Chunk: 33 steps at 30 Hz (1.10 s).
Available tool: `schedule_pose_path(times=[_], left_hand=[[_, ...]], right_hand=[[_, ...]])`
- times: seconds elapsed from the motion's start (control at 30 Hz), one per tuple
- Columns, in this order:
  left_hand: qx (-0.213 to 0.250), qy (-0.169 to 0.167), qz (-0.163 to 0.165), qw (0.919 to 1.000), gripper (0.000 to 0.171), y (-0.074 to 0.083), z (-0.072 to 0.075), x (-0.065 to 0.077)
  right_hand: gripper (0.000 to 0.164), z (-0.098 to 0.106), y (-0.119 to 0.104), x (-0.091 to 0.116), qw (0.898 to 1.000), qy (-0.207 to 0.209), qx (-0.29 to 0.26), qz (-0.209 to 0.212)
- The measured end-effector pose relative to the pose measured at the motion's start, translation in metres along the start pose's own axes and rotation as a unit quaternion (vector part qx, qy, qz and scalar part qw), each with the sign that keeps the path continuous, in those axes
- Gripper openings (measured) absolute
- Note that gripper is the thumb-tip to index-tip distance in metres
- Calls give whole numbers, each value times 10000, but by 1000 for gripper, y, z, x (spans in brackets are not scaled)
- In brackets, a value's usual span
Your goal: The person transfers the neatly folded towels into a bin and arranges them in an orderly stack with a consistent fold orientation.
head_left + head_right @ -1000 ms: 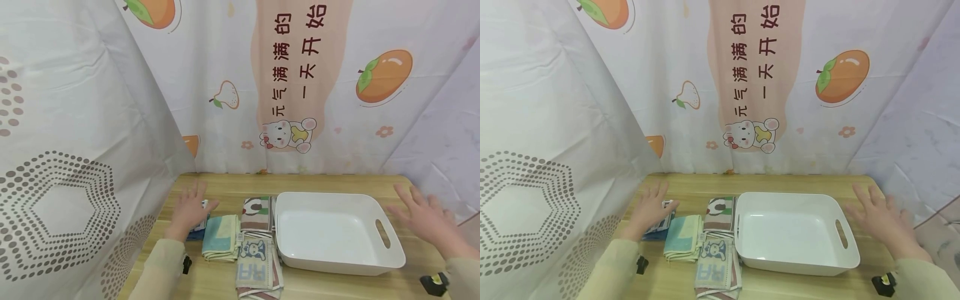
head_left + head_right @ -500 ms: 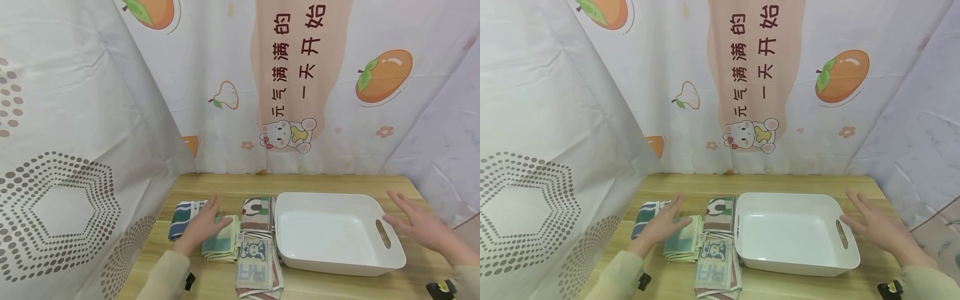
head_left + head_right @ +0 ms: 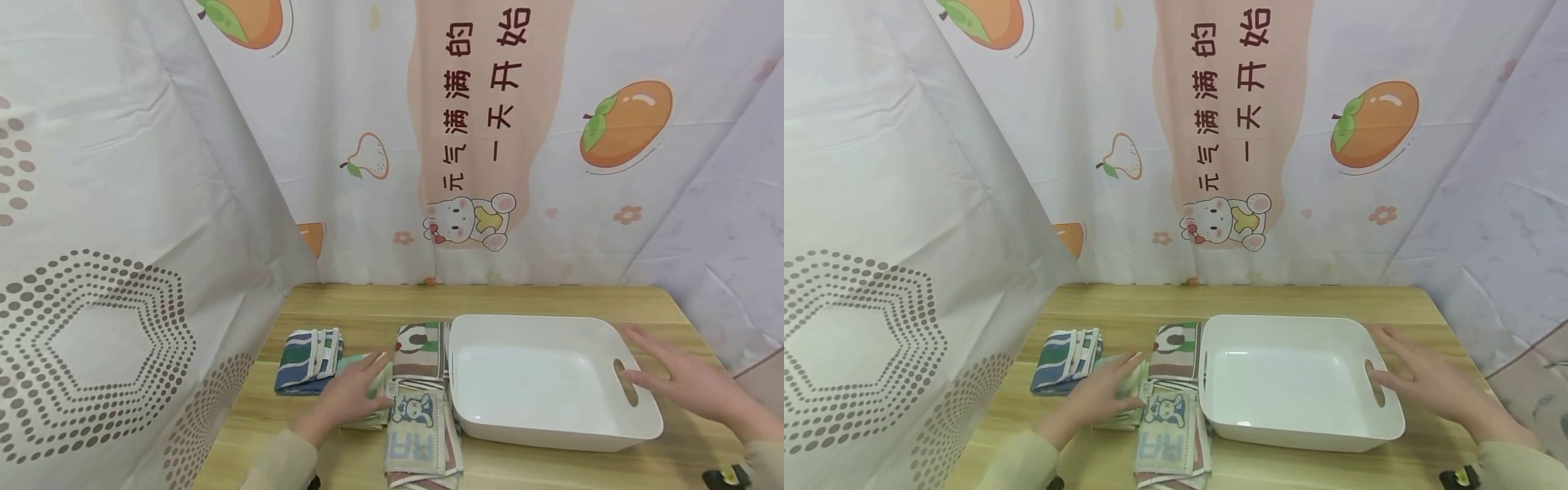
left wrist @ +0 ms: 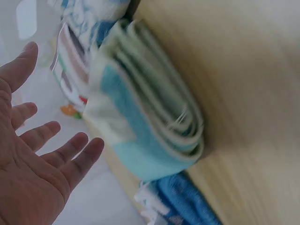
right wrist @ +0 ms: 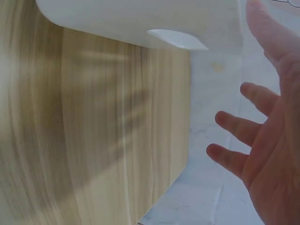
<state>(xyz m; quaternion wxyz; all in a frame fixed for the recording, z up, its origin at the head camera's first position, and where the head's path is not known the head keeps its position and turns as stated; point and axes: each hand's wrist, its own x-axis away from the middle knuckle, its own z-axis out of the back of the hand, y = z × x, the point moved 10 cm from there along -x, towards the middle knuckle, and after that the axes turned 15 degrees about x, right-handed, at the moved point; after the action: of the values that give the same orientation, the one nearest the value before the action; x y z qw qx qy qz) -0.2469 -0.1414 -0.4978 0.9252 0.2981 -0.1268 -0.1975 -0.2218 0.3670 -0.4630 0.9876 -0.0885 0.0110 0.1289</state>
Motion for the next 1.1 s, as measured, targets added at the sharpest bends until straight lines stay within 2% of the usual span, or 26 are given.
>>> schedule_pose_path(times=[0.1,0.2,0.43,0.6,0.8,0.93,1.1], left_hand=[[-3,-123,-98,9999,86,2,-12,4],[-57,-232,-131,9996,87,3,-21,8],[-248,-468,-43,9986,85,3,-39,17],[-300,-450,-58,9985,81,2,-46,20],[-199,-351,-159,9991,79,2,-52,24],[21,-328,-50,9994,78,0,-55,25],[332,-359,127,9987,80,-2,-56,25]], right_hand=[[81,3,-4,3,9990,371,-15,264],[81,5,-4,5,9969,664,216,359],[81,1,-2,7,9981,494,326,179],[82,-1,-4,5,9981,348,487,173],[82,-4,0,7,9996,258,124,25],[80,-4,4,7,9992,256,-286,-68],[75,-6,8,6,9938,225,-1089,-79]])
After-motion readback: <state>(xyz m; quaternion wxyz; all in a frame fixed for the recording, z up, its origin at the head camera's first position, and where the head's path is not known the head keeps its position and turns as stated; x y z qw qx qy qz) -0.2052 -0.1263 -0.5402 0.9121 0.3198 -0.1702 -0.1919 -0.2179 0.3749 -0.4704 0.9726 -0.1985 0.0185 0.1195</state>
